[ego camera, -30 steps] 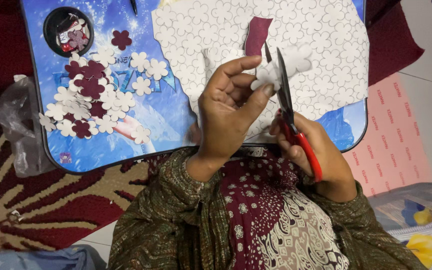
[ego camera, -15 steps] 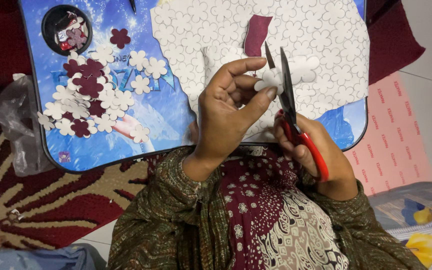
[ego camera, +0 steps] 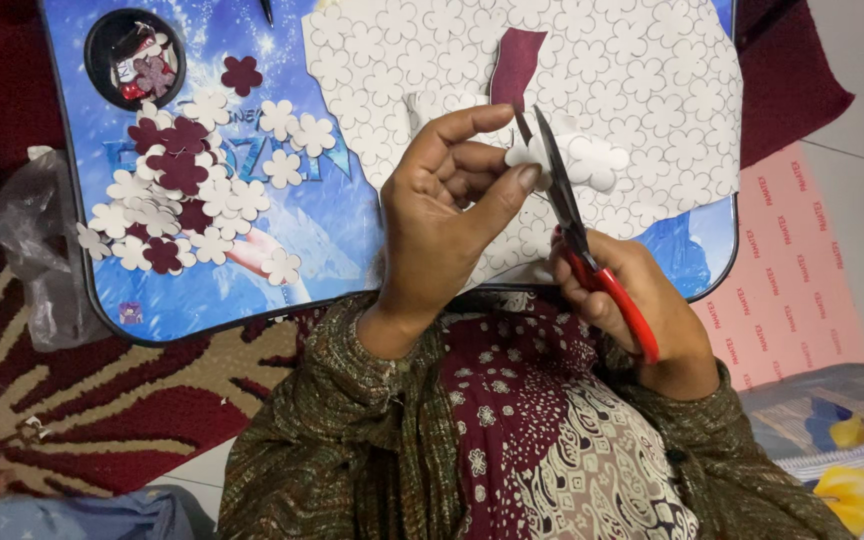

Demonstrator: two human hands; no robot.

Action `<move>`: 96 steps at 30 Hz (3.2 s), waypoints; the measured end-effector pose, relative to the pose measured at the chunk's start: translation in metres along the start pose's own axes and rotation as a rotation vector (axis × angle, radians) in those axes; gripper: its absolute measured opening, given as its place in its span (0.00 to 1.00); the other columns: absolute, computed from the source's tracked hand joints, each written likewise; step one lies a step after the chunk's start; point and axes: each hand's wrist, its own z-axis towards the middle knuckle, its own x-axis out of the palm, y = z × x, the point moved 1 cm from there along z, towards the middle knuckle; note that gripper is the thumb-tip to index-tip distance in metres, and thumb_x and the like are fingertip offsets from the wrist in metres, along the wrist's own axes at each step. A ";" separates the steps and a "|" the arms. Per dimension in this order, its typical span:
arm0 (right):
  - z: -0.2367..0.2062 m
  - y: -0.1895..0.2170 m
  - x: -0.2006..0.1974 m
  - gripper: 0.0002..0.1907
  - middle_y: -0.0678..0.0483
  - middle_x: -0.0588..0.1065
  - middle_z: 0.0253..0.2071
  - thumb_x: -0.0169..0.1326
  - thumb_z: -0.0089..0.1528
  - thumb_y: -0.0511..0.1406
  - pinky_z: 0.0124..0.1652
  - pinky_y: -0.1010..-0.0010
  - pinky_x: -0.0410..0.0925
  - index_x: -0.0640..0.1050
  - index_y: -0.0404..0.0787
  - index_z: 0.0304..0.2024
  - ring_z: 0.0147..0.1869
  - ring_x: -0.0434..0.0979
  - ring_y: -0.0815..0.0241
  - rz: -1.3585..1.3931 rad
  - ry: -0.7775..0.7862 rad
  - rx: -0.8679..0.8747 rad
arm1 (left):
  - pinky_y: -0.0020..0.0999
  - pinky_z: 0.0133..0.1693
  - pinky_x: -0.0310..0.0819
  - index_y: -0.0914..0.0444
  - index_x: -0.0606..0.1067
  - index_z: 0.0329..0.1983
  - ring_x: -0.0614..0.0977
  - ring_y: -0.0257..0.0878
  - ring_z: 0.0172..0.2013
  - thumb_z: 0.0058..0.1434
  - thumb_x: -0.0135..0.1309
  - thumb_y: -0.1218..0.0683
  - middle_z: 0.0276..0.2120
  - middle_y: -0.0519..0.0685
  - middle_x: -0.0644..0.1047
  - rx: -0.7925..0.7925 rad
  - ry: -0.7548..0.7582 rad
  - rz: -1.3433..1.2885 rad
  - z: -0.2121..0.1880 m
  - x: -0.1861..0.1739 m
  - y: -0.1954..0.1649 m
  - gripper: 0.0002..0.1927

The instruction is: The person sits on the floor with a small tray on their lap and uses red-handled scissors to trim the edges of white foam flower cutouts, rotating each flower by hand to cut evenly around it, then sets finished flowers on a pile with other white and maroon flower cutouts.

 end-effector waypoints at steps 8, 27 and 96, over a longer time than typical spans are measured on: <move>-0.001 0.001 -0.001 0.42 0.63 0.67 0.25 0.46 0.58 0.71 0.28 0.79 0.61 0.73 0.39 0.39 0.28 0.64 0.72 -0.067 0.010 -0.013 | 0.26 0.47 0.83 0.70 0.69 0.65 0.86 0.34 0.41 0.70 0.61 0.62 0.43 0.54 0.83 -0.019 -0.022 0.065 0.000 -0.003 -0.002 0.22; 0.004 0.007 0.006 0.44 0.63 0.65 0.25 0.50 0.58 0.70 0.27 0.81 0.60 0.73 0.36 0.46 0.27 0.63 0.73 0.086 -0.019 -0.038 | 0.25 0.49 0.80 0.68 0.71 0.59 0.83 0.32 0.44 0.72 0.59 0.62 0.44 0.51 0.81 -0.031 0.041 -0.092 -0.006 0.011 0.012 0.15; 0.002 0.017 0.009 0.50 0.62 0.64 0.29 0.42 0.54 0.77 0.30 0.77 0.62 0.70 0.38 0.42 0.31 0.65 0.70 0.043 -0.045 -0.059 | 0.28 0.52 0.83 0.68 0.73 0.58 0.85 0.33 0.45 0.71 0.60 0.62 0.43 0.51 0.82 -0.066 0.086 -0.044 -0.005 0.013 0.008 0.14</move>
